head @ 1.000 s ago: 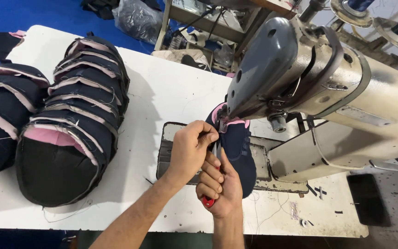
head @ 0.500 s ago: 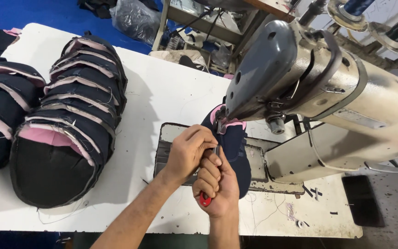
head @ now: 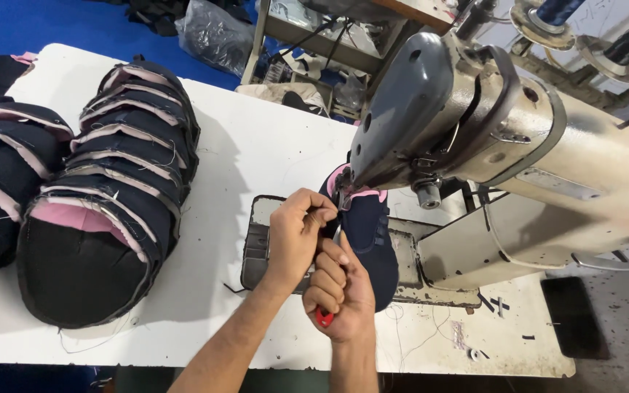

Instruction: The person operates a sewing machine to stitch a dark blue slipper with pink lining. They guide the slipper under the needle, sew along the edges, and use red scissors to cut the thread. The person then picks up another slipper and prepares it for sewing.

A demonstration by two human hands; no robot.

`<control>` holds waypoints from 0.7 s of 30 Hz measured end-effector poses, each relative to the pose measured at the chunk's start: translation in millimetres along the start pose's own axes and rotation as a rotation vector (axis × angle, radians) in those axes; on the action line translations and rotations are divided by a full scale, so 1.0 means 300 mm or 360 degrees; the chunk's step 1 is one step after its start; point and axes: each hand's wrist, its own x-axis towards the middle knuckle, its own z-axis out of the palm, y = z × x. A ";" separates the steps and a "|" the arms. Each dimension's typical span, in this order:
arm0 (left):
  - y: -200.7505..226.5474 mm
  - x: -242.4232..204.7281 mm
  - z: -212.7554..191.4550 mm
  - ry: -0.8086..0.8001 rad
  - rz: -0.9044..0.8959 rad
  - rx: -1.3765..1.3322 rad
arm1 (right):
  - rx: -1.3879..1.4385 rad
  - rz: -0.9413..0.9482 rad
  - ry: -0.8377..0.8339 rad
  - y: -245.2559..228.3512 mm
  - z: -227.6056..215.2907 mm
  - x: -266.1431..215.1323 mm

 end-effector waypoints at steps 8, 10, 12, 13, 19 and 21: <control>0.034 0.004 -0.078 -0.0332 0.0589 0.0193 | -0.0080 -0.0034 -0.0024 0.002 -0.007 -0.047; 0.036 0.009 -0.081 -0.0333 0.0796 0.0351 | -0.0106 -0.0031 -0.0047 0.002 -0.007 -0.041; 0.026 0.018 -0.077 -0.0211 0.0889 0.0399 | -0.0146 0.0022 -0.0075 0.002 -0.006 -0.032; 0.026 0.026 -0.071 -0.0201 0.0890 0.0399 | -0.0152 0.0028 -0.0073 0.001 -0.004 -0.028; -0.001 0.045 -0.053 -0.0223 -0.0181 0.0018 | -0.0236 0.0021 0.0014 -0.019 0.007 -0.021; 0.005 0.042 -0.055 -0.0204 -0.0080 0.0049 | -0.0298 0.0058 0.0047 -0.018 0.011 -0.022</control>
